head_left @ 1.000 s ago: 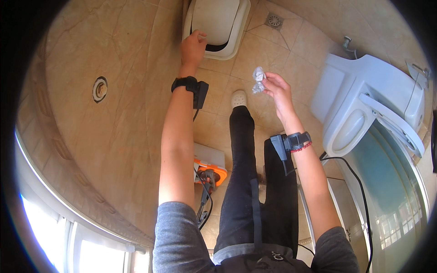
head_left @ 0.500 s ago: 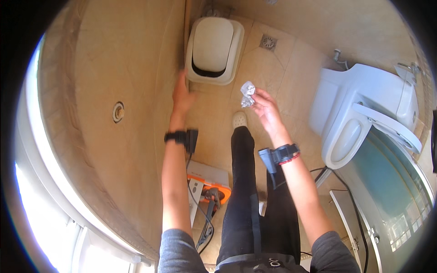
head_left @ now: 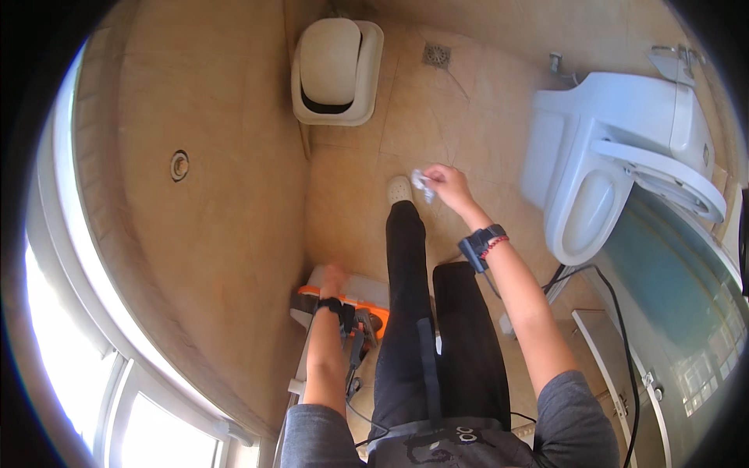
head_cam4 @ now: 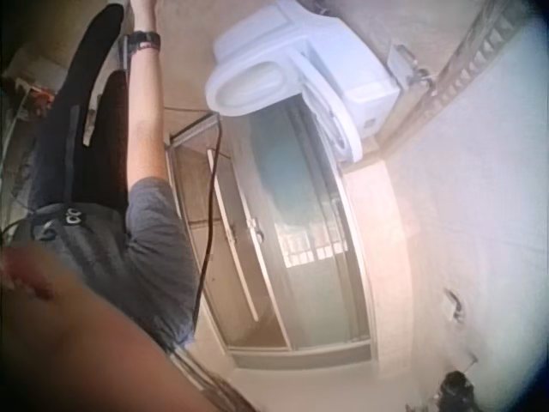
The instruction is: The person cleans a toilet using a cloth. They wipe the toilet seat, lid, and rim, then rinse the cloth at a sink and continue wiping the toilet and a nearby trash bin.
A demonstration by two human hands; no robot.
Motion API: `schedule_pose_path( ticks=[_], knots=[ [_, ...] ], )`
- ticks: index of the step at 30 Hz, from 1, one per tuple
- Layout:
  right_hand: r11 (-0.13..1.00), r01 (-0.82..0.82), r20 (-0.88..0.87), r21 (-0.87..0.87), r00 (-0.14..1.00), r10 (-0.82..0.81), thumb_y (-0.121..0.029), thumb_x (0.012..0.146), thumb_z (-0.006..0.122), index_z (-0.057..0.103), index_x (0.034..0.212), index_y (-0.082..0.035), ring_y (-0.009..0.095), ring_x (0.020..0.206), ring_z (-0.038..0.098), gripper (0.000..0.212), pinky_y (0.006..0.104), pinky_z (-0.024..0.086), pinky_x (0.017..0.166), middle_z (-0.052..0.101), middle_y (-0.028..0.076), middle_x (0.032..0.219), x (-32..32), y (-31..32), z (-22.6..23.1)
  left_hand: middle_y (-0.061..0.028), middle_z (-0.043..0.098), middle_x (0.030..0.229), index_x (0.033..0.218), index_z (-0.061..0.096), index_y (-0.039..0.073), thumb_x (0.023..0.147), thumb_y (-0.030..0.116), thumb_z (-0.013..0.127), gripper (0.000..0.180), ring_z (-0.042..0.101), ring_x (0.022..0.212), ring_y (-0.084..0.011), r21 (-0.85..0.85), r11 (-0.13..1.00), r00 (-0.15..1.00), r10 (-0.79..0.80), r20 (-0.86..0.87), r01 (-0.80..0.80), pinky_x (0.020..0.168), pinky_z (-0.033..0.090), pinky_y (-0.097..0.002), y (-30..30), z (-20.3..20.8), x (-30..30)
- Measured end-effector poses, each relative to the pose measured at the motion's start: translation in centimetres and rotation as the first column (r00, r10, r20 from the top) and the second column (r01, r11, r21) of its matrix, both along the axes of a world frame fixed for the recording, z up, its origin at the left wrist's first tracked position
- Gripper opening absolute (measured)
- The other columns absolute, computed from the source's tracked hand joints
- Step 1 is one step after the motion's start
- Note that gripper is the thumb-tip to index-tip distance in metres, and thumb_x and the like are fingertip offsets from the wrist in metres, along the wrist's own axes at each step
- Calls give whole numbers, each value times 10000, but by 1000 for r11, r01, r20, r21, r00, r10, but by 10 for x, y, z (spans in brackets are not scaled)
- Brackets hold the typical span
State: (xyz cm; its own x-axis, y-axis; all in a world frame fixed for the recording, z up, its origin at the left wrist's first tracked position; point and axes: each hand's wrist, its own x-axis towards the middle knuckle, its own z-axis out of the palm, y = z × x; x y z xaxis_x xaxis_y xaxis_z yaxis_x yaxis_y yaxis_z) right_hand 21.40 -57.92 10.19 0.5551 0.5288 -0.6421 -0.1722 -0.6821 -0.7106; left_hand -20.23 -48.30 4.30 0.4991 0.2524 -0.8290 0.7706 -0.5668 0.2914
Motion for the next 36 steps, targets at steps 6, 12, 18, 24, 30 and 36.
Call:
schedule_pose_path(
  ticks=[6,12,18,24,30,36],
  knots=[
    [924,249,-42,-292,961,-272,-36,679,609,644,799,-50,116,675,601,125,275,475,623,647,57,722,-43,-208,-79,-170,365,1317,1280,359,39,736,158,603,608,361,1213,-284,170,879,892,417,173,-445,986,322,-353,119,-71,148],
    [876,124,-49,-466,985,-166,-11,701,602,623,833,-11,151,688,611,134,277,479,640,650,81,752,-64,-270,-90,-197,392,1270,1251,339,-56,718,33,607,603,377,1191,-259,-316,417,352,903,245,-852,958,327,-329,182,-55,305],
    [946,104,-211,-308,962,-174,-11,724,612,607,883,0,152,699,616,159,276,480,644,651,108,782,-68,-176,-63,-153,567,1028,1139,427,-55,733,52,615,460,575,911,-209,-334,285,295,955,22,-898,777,437,-291,194,-64,319],
    [983,32,-157,-182,986,-61,-64,754,612,615,901,-33,151,693,618,150,279,479,640,647,90,763,-44,-109,-39,-109,615,934,1020,557,-6,673,10,609,351,585,895,-202,-169,632,516,735,439,-756,752,450,-283,230,-57,326],
    [970,44,-136,-239,988,-78,-61,738,612,612,883,-29,168,684,619,147,284,480,638,646,94,764,-25,-100,-42,-143,539,1143,1090,545,7,711,-61,493,389,504,1065,-214,-226,709,495,650,576,-668,841,415,-280,232,-27,350],
    [961,23,-112,-277,992,-56,-63,719,609,616,866,-38,184,662,620,148,290,477,622,642,105,734,-20,-117,-57,-120,544,1140,1075,540,21,663,-27,510,416,521,1040,-263,141,971,941,145,308,-195,866,415,-325,226,-19,334]
  ],
)
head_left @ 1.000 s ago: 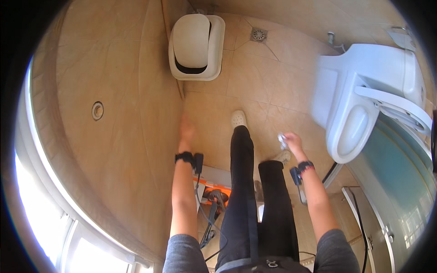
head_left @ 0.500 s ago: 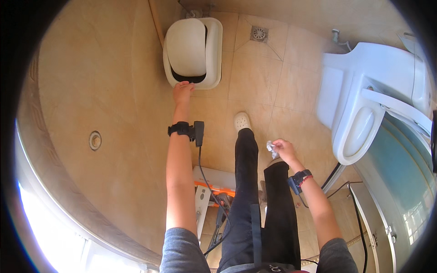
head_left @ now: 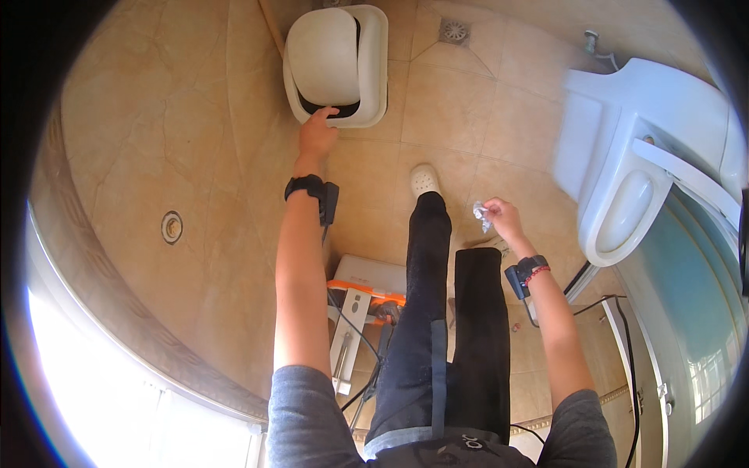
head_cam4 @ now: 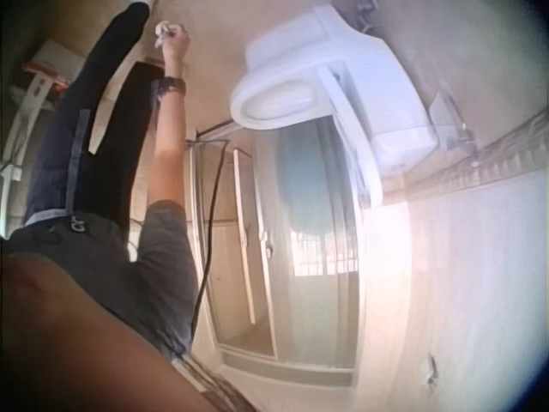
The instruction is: The person cleans a toilet using a cloth. They wipe the toilet seat, lid, and rim, then rinse the cloth at a sink and continue wiping the toilet and a nearby trash bin.
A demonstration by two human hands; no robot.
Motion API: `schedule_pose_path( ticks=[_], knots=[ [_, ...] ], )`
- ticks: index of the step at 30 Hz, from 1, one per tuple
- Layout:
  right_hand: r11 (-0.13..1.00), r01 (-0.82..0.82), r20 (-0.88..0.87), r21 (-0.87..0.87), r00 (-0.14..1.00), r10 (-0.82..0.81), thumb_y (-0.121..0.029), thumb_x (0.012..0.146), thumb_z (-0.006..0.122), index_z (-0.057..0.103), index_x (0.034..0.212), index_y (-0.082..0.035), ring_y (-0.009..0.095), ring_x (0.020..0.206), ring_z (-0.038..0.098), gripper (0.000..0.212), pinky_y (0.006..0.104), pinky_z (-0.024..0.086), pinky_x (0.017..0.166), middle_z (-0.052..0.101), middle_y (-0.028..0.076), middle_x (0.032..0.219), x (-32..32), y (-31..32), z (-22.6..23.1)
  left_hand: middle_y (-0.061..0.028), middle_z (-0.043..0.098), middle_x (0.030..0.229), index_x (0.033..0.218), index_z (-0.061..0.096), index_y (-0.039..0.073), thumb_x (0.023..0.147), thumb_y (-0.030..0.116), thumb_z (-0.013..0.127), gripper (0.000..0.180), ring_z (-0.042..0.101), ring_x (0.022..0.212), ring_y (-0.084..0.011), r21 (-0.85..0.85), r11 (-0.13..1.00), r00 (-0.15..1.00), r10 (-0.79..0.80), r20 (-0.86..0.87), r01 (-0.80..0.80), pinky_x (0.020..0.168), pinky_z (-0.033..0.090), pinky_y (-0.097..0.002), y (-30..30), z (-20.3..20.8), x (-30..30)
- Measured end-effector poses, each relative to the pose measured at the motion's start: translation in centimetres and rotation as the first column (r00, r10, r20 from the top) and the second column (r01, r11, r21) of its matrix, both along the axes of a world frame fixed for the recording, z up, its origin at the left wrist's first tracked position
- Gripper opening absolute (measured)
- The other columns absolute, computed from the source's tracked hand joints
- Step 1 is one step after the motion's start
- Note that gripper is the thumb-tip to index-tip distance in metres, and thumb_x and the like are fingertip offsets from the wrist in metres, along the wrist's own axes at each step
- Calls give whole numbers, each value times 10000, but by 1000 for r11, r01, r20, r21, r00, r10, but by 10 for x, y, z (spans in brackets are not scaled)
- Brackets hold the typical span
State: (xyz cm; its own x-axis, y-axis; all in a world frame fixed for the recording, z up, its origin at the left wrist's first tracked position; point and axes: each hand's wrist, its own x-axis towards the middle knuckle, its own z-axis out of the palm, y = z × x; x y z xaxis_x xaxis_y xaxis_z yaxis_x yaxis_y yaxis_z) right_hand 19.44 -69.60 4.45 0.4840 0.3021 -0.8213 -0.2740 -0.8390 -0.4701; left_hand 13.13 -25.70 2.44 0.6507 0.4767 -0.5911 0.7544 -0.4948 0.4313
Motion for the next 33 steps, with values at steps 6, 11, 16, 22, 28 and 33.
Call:
schedule_pose_path(
  ticks=[6,11,16,22,28,33],
  knots=[
    [996,-85,34,-26,996,86,-53,727,612,613,875,-35,166,662,611,150,275,474,622,641,96,742,-7,-4,-11,-136,550,1116,1061,562,70,703,54,486,366,518,1013,-305,41,972,972,-229,-57,232,846,425,-368,-3,-32,-2],
    [999,23,-25,37,999,-22,-73,729,619,622,875,-44,164,682,620,149,281,477,627,648,95,748,-10,-8,-17,-160,587,999,978,588,59,738,89,452,277,547,941,-323,-16,993,964,-117,-237,116,781,452,-387,6,-41,21],
    [999,-29,-60,-32,998,27,-10,751,597,603,861,-30,108,669,578,112,249,462,618,624,54,734,-25,-20,-25,-134,621,933,912,604,61,731,15,484,222,598,839,-251,242,970,1000,5,29,-12,699,471,-336,28,-20,24],
    [994,-81,-1,-68,997,81,-123,750,554,637,843,-86,224,726,631,129,327,486,652,649,104,792,-12,2,-9,-100,614,685,725,564,35,770,126,574,101,585,598,-281,253,927,925,186,332,-278,603,471,-374,6,32,47],
    [987,-163,98,19,982,160,-89,745,578,642,893,-89,191,689,630,161,312,485,633,653,101,767,6,81,27,-131,617,768,1050,525,75,752,136,591,311,591,671,-310,389,920,989,-94,118,41,641,474,-396,-63,33,-22],
    [855,366,-250,366,924,-288,-48,798,564,596,972,-16,116,792,584,180,248,448,728,635,58,846,37,138,97,-138,597,1037,1132,520,81,766,104,583,372,560,963,-289,-105,981,978,149,-147,-165,812,446,-358,-148,113,-43]
  ],
)
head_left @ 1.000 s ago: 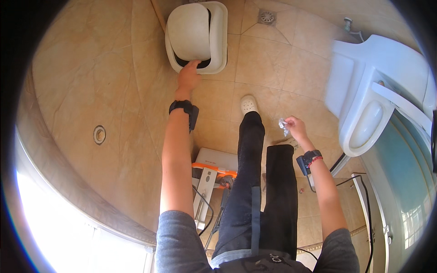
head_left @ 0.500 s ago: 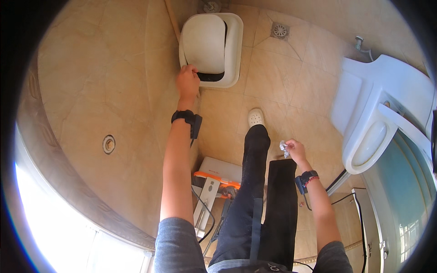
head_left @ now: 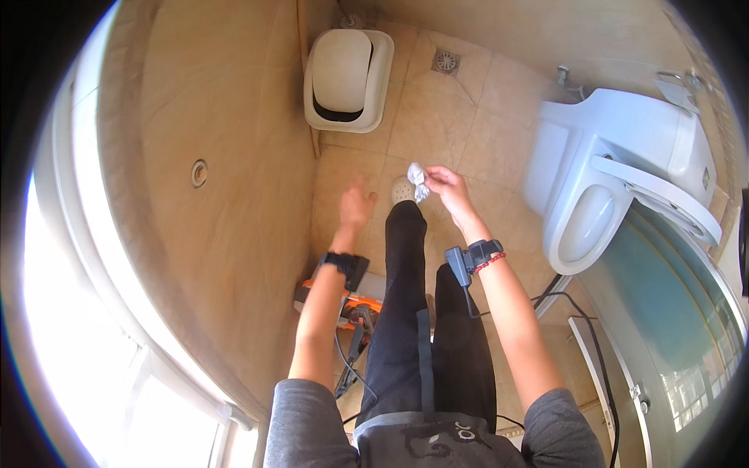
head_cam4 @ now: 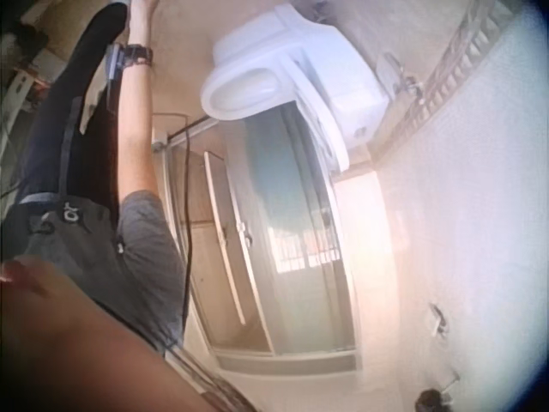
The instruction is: The person cleans a toilet using a cloth. They wipe the toilet seat, lid, and rim, then rinse the cloth at a sink and continue wiping the toilet and a nearby trash bin.
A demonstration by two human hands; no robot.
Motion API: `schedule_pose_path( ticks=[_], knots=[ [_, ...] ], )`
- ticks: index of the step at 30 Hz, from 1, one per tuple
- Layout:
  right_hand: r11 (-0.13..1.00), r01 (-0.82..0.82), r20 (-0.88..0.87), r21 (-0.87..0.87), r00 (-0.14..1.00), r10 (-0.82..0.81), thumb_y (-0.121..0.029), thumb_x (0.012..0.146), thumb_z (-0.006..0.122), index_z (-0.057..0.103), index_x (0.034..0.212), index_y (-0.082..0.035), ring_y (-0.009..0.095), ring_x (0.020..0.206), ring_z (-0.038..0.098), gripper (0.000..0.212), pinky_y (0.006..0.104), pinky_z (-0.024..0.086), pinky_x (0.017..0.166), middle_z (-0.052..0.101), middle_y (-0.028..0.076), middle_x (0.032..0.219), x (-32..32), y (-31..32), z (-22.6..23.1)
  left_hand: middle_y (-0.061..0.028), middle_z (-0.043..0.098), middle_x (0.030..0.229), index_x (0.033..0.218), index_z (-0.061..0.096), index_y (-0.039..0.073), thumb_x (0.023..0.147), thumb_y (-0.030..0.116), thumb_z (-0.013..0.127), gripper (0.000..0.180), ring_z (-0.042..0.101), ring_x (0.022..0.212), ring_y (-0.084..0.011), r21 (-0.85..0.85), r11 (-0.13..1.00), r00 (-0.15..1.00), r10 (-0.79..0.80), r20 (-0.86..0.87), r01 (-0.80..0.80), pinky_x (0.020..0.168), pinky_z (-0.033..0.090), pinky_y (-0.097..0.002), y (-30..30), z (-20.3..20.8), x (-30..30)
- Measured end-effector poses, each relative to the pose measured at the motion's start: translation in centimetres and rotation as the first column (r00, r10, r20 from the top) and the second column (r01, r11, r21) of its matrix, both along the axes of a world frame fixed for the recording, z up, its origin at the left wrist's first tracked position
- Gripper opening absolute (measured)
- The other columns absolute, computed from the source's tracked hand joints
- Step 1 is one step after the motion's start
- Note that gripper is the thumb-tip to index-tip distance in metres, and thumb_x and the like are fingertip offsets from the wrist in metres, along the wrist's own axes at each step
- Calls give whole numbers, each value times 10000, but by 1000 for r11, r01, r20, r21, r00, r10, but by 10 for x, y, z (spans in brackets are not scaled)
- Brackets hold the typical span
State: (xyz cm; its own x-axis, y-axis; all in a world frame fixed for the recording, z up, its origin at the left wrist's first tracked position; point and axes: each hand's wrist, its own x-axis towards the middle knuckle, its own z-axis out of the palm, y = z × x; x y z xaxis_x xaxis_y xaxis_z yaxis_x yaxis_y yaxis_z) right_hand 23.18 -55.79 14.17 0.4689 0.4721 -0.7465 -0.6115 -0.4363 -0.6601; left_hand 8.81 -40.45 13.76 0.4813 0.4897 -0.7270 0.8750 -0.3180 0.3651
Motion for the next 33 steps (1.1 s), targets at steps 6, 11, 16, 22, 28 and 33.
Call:
schedule_pose_path(
  ticks=[6,11,16,22,28,33],
  knots=[
    [946,271,-312,177,927,-207,-60,836,515,560,1037,-16,128,896,553,211,261,426,798,598,51,963,3,-24,52,-84,603,1007,1148,513,1,830,239,595,405,523,978,-124,-746,542,587,768,255,-386,863,391,-249,-83,76,13],
    [945,232,-253,231,952,-172,-76,835,514,568,1034,-37,122,903,550,211,261,424,804,600,43,964,-19,-110,80,-76,592,1022,1122,533,1,839,253,573,380,531,947,-134,-728,570,636,733,242,-381,827,386,-252,-161,117,18],
    [935,162,-233,315,968,-89,-96,816,549,564,1038,-34,134,925,547,231,267,415,834,593,47,978,-32,-226,99,-44,585,1002,1084,534,65,883,366,444,373,530,932,-139,-749,559,714,679,168,-356,837,374,-282,-255,125,-1],
    [966,-68,-38,249,996,80,-62,813,531,576,1028,-2,154,899,574,228,258,447,811,603,68,976,-48,-393,161,27,574,800,869,602,70,835,186,552,131,499,742,-57,-788,534,724,668,172,-305,687,369,-206,-412,162,-37],
    [966,244,-22,-89,969,-247,-116,820,543,612,942,-36,134,759,609,161,241,483,658,629,70,865,-69,-640,137,-90,600,746,804,593,58,694,203,642,189,579,708,-195,-170,984,913,23,406,51,621,436,-330,-490,187,-46],
    [755,130,296,-642,951,87,-106,805,514,623,793,-16,140,519,574,142,247,447,474,614,89,620,-98,-820,139,-112,608,796,775,595,83,651,216,648,190,591,774,-290,238,921,903,-362,232,308,660,464,-409,-475,144,-105]
  ],
)
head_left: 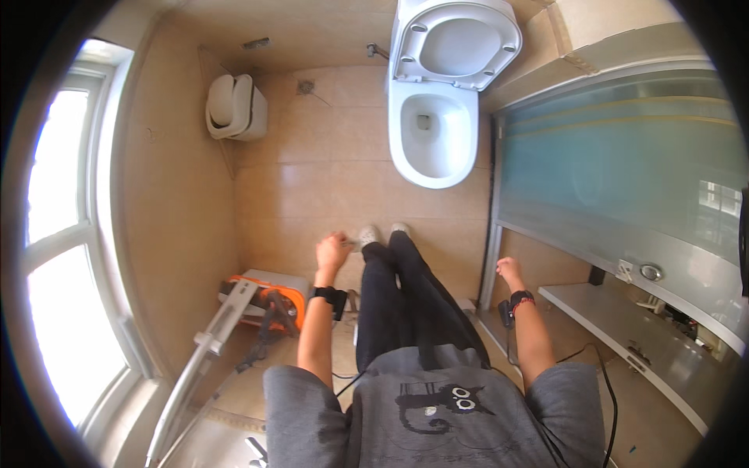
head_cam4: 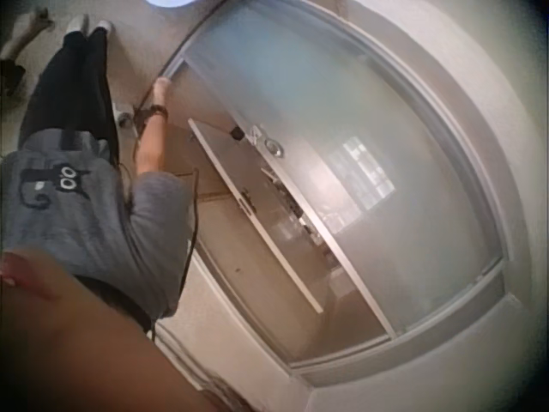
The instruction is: The person cleans a toilet using a cloth. They wipe the toilet seat, lid, and rim, then rinse the cloth at a sink and continue wiping the toilet and a nearby trash bin.
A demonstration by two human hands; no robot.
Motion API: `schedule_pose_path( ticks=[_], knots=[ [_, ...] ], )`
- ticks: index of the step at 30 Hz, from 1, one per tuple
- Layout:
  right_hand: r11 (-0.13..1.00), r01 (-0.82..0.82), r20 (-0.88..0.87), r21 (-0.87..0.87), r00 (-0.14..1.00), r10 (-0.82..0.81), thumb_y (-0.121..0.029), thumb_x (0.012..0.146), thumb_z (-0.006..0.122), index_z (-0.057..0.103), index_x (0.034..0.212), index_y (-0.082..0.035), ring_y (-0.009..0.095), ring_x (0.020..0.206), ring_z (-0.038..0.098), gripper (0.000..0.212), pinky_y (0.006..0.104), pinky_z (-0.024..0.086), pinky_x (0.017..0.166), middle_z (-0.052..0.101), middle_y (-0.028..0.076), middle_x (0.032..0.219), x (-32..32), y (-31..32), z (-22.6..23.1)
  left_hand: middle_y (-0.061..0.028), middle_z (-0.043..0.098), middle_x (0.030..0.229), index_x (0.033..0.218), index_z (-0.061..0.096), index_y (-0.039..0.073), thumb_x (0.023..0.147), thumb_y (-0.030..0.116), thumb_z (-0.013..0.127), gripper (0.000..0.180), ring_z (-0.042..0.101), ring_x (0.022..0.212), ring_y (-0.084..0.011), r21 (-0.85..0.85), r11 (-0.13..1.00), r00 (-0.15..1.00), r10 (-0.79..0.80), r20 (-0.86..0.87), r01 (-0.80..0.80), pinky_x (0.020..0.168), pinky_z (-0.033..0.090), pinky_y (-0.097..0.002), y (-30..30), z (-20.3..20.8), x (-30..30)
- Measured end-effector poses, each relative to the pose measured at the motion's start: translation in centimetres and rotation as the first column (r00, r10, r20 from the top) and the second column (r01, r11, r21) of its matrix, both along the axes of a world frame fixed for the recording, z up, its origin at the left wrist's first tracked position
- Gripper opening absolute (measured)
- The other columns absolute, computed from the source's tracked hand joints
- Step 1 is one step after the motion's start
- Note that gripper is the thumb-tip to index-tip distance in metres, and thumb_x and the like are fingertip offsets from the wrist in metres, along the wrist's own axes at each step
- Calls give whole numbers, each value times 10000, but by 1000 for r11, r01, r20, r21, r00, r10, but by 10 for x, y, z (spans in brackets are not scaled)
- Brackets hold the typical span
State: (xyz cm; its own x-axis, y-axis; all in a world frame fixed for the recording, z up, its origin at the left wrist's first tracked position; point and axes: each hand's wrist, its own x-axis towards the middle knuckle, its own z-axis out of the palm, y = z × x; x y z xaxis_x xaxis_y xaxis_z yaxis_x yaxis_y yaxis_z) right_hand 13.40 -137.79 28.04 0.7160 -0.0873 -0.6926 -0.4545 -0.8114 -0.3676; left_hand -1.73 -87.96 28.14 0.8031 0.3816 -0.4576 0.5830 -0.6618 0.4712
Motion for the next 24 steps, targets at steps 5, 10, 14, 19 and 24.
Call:
schedule_pose_path(
  ticks=[5,10,14,19,24],
  knots=[
    [977,62,-219,203,976,-17,-116,807,513,612,876,-26,126,558,579,151,233,439,493,632,91,694,-31,-56,57,-128,578,794,743,577,68,631,211,626,188,564,794,-317,42,969,964,247,-95,-244,696,452,-406,0,-11,-88],
    [989,20,-247,148,969,18,-139,811,524,611,897,-32,108,571,574,163,209,429,510,636,82,717,-20,-124,83,-191,604,833,787,581,37,661,261,624,260,581,815,-343,124,888,856,459,-237,-442,724,459,-405,-23,13,-134],
    [987,-48,-185,156,980,77,-119,810,533,609,891,-8,121,574,576,156,225,456,525,629,92,708,10,-173,79,-212,617,791,818,583,18,685,284,610,299,597,790,-351,163,793,769,609,-196,-587,721,463,-410,-65,22,-139],
    [924,-281,-104,258,943,316,-106,815,528,606,862,-10,114,579,565,132,244,458,543,613,69,685,63,-217,74,-171,616,721,762,560,-9,710,249,569,264,615,703,-240,-255,516,557,822,-123,-818,630,479,-356,-176,42,-59],
    [866,-404,-46,295,899,435,-99,790,544,604,886,-11,113,589,564,144,241,453,556,619,62,685,82,-256,99,-94,591,692,754,534,-20,728,162,573,188,557,639,-152,-404,492,552,833,-39,-771,560,449,-305,-271,10,-24]
  ],
)
